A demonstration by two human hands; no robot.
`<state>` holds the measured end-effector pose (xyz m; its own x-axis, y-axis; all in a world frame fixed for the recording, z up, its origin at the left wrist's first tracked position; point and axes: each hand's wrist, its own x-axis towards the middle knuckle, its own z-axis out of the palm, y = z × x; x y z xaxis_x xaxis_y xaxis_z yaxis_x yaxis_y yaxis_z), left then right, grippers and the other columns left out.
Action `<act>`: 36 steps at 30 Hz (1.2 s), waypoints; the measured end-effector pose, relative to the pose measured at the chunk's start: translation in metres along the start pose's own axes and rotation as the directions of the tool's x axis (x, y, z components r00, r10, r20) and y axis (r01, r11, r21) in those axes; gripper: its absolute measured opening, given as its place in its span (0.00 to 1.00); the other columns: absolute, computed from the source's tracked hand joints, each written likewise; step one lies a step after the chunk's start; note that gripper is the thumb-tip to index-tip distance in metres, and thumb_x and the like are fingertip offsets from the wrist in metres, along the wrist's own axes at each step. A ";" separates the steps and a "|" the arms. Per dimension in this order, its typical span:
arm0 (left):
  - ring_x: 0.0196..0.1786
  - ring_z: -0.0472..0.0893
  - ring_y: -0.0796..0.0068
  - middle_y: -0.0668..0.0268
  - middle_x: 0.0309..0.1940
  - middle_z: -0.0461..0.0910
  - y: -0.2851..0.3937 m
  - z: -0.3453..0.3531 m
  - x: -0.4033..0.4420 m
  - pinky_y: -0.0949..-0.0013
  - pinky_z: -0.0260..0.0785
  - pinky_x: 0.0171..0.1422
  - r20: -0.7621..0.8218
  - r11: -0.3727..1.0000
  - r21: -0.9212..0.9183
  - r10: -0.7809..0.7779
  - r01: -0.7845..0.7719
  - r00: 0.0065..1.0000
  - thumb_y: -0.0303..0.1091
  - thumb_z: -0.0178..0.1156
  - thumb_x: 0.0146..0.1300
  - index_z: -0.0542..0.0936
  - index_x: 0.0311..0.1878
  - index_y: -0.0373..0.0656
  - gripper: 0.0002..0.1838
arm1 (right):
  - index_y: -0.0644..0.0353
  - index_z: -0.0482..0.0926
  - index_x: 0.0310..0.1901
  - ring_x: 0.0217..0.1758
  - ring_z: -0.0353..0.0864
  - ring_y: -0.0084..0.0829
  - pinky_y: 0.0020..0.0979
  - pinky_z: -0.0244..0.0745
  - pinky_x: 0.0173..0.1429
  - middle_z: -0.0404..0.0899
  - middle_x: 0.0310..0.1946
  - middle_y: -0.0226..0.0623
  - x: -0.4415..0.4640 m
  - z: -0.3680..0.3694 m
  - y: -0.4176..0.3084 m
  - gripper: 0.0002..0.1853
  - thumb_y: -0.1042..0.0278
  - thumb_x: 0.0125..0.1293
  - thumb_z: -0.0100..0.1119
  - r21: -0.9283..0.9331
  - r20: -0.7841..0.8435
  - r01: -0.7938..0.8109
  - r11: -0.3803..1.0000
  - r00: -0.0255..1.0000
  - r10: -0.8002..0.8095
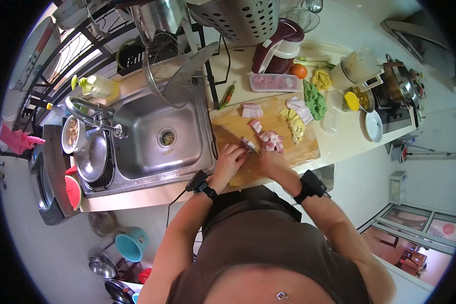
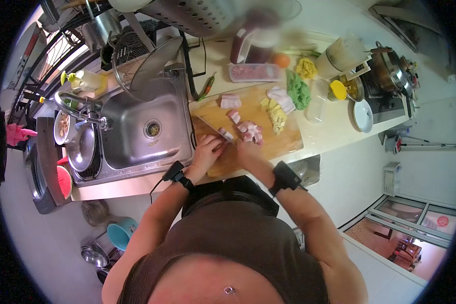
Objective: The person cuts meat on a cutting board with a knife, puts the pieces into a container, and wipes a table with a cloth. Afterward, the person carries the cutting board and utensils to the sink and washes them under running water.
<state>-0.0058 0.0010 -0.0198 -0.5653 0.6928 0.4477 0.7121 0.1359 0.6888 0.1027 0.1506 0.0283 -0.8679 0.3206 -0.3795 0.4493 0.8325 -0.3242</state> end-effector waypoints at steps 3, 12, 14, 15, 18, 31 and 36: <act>0.43 0.76 0.57 0.62 0.39 0.77 0.007 -0.008 -0.008 0.62 0.71 0.48 -0.088 0.995 -0.092 -0.045 0.037 0.995 0.30 0.66 0.49 0.79 0.39 0.41 0.12 | 0.62 0.74 0.44 0.33 0.79 0.58 0.54 0.73 0.38 0.79 0.28 0.55 -0.026 -0.020 0.006 0.12 0.63 0.65 0.52 0.096 -0.001 -0.069 0.993 0.998 0.070; 0.42 0.76 0.57 0.61 0.38 0.76 -0.006 -0.004 -0.011 0.61 0.71 0.47 -0.031 0.997 -0.012 -0.083 0.083 0.996 0.30 0.66 0.48 0.79 0.36 0.42 0.11 | 0.61 0.73 0.43 0.35 0.80 0.56 0.52 0.73 0.39 0.80 0.30 0.53 -0.059 -0.041 -0.001 0.09 0.67 0.64 0.51 0.026 0.155 -0.044 0.999 0.987 0.039; 0.41 0.76 0.57 0.61 0.37 0.76 -0.010 -0.002 -0.013 0.61 0.71 0.46 0.009 0.994 -0.012 -0.106 0.106 0.994 0.29 0.67 0.47 0.79 0.35 0.42 0.11 | 0.62 0.73 0.44 0.33 0.79 0.58 0.53 0.73 0.38 0.79 0.29 0.55 -0.044 -0.021 0.000 0.10 0.66 0.64 0.51 0.066 0.139 -0.027 0.997 0.990 0.017; 0.40 0.76 0.57 0.61 0.37 0.76 -0.012 -0.001 -0.013 0.61 0.71 0.46 0.046 0.993 -0.009 -0.117 0.117 0.992 0.29 0.67 0.47 0.79 0.35 0.42 0.11 | 0.62 0.73 0.43 0.33 0.79 0.58 0.52 0.74 0.37 0.80 0.30 0.54 -0.025 -0.005 -0.003 0.10 0.67 0.63 0.53 0.062 0.095 0.027 0.998 0.995 -0.033; 0.41 0.76 0.56 0.61 0.37 0.77 -0.003 -0.012 -0.006 0.61 0.71 0.45 0.088 0.998 0.008 -0.057 0.057 0.994 0.28 0.68 0.47 0.79 0.34 0.42 0.10 | 0.62 0.73 0.43 0.32 0.80 0.57 0.51 0.74 0.35 0.80 0.30 0.53 0.013 0.000 -0.020 0.11 0.69 0.59 0.55 0.092 0.027 0.107 0.990 0.994 -0.110; 0.44 0.77 0.58 0.62 0.39 0.76 -0.006 -0.019 -0.025 0.63 0.71 0.49 -0.003 0.996 -0.042 -0.077 0.077 0.997 0.33 0.69 0.49 0.79 0.33 0.43 0.10 | 0.63 0.74 0.41 0.37 0.78 0.59 0.52 0.72 0.41 0.78 0.30 0.57 -0.061 -0.046 -0.011 0.10 0.66 0.63 0.54 0.161 0.097 0.017 0.987 0.995 -0.033; 0.39 0.79 0.61 0.64 0.34 0.77 -0.009 -0.017 -0.022 0.63 0.74 0.43 0.022 0.997 -0.019 -0.074 0.074 0.997 0.32 0.68 0.50 0.79 0.35 0.46 0.10 | 0.63 0.75 0.42 0.36 0.78 0.58 0.51 0.73 0.39 0.78 0.29 0.56 -0.047 -0.036 -0.015 0.10 0.68 0.62 0.55 0.138 0.152 0.007 0.990 0.988 -0.028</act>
<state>-0.0070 -0.0280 -0.0262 -0.6072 0.6962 0.3828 0.6601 0.1738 0.7308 0.1295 0.1390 0.0820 -0.8378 0.2253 -0.4973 0.4685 0.7644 -0.4429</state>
